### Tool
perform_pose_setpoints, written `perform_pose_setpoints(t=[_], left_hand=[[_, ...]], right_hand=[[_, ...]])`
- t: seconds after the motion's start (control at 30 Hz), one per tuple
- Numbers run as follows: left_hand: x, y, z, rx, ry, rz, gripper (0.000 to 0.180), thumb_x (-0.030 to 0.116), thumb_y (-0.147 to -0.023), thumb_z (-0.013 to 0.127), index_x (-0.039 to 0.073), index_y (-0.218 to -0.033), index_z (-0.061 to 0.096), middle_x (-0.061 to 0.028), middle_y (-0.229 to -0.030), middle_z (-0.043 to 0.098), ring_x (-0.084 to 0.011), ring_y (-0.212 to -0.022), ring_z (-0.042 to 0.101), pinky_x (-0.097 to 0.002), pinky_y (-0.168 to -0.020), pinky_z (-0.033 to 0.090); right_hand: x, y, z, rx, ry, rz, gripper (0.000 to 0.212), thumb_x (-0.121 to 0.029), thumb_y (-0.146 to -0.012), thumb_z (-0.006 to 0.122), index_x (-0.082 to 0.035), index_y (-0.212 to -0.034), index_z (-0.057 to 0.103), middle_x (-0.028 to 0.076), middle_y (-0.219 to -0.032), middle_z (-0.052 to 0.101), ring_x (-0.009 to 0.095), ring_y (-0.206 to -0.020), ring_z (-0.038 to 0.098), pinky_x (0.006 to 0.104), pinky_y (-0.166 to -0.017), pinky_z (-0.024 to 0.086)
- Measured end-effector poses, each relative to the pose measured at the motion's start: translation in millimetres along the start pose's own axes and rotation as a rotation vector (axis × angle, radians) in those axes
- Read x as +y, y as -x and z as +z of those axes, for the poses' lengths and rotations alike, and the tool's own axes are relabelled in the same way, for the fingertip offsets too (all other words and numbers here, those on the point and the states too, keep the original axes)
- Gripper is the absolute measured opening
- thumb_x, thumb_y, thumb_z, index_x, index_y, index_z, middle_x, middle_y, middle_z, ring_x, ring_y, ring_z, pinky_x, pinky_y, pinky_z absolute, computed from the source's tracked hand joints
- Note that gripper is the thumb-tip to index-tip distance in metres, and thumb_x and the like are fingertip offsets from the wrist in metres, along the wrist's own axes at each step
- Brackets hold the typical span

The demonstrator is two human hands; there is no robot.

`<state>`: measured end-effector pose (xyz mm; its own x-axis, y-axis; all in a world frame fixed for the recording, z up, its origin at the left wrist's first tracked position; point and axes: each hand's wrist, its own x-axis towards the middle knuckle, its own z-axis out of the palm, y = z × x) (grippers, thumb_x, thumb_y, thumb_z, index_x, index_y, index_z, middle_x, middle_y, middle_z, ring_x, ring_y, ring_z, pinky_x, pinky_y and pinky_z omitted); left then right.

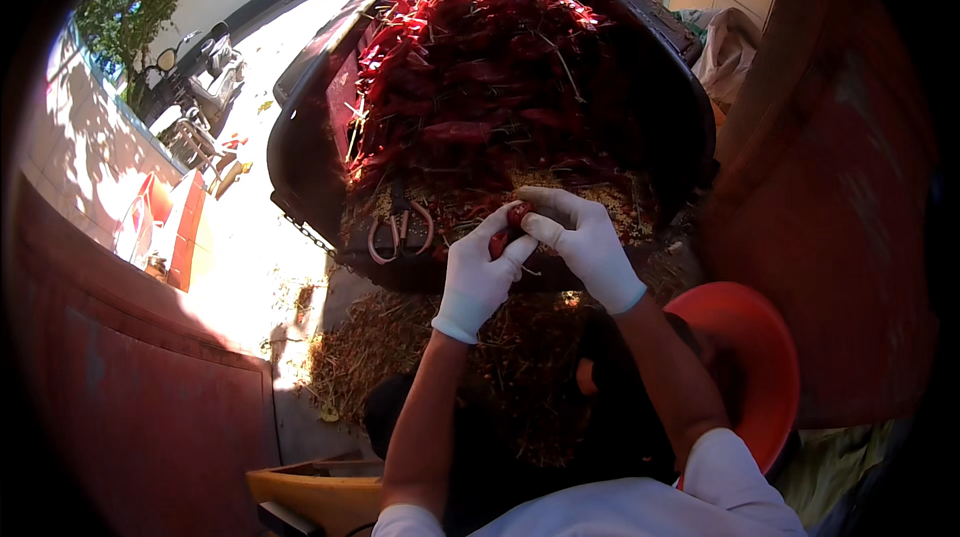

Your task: The person removes stems and seeds from dried red peppers using a knife and their hands, then places the cleaned peppers into a plastic bowl.

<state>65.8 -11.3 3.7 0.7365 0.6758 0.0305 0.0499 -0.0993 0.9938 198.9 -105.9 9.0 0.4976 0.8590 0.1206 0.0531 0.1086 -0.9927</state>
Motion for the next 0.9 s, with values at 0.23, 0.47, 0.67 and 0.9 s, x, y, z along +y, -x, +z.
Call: perform_pose_setpoints(t=[0.23,0.47,0.67,0.9], left_hand=[[-4,-16,6,0.078,0.430,-0.065,0.039,0.024,-0.101,0.059,0.000,-0.132,0.056,-0.0015,-0.084,0.063,-0.0075,-0.061,0.058,-0.0206,-0.039,0.043],[0,7,123,-0.301,0.514,-0.072,0.049,0.025,-0.099,0.062,0.003,-0.140,0.050,-0.0044,-0.103,0.063,-0.0063,-0.071,0.058,-0.0232,-0.058,0.052],[-22,57,202,-0.701,-0.135,0.337,0.038,0.017,-0.086,0.064,0.004,-0.122,0.058,-0.0164,-0.122,0.061,-0.0342,-0.114,0.059,-0.0410,-0.095,0.049],[-51,72,197,-0.616,-0.477,0.710,0.011,0.016,-0.084,0.063,0.006,-0.088,0.065,-0.0109,-0.087,0.067,-0.0333,-0.087,0.064,-0.0411,-0.076,0.053]], right_hand=[[-41,41,-35,0.417,-0.217,-0.244,0.036,-0.017,-0.095,0.067,0.004,-0.124,0.063,0.006,-0.106,0.070,0.009,-0.093,0.063,0.0242,-0.088,0.049],[-97,118,-54,0.514,-0.555,-0.294,0.045,-0.030,-0.102,0.056,-0.001,-0.136,0.050,0.008,-0.101,0.067,0.017,-0.086,0.065,0.0328,-0.076,0.056],[-86,121,-78,0.420,-1.006,-0.163,0.042,-0.031,-0.104,0.050,-0.004,-0.137,0.051,0.010,-0.109,0.067,0.023,-0.097,0.068,0.0399,-0.082,0.061],[-81,107,-72,0.331,-1.115,0.003,0.037,-0.033,-0.105,0.048,-0.004,-0.128,0.054,0.008,-0.108,0.064,0.019,-0.091,0.065,0.0333,-0.073,0.059]])
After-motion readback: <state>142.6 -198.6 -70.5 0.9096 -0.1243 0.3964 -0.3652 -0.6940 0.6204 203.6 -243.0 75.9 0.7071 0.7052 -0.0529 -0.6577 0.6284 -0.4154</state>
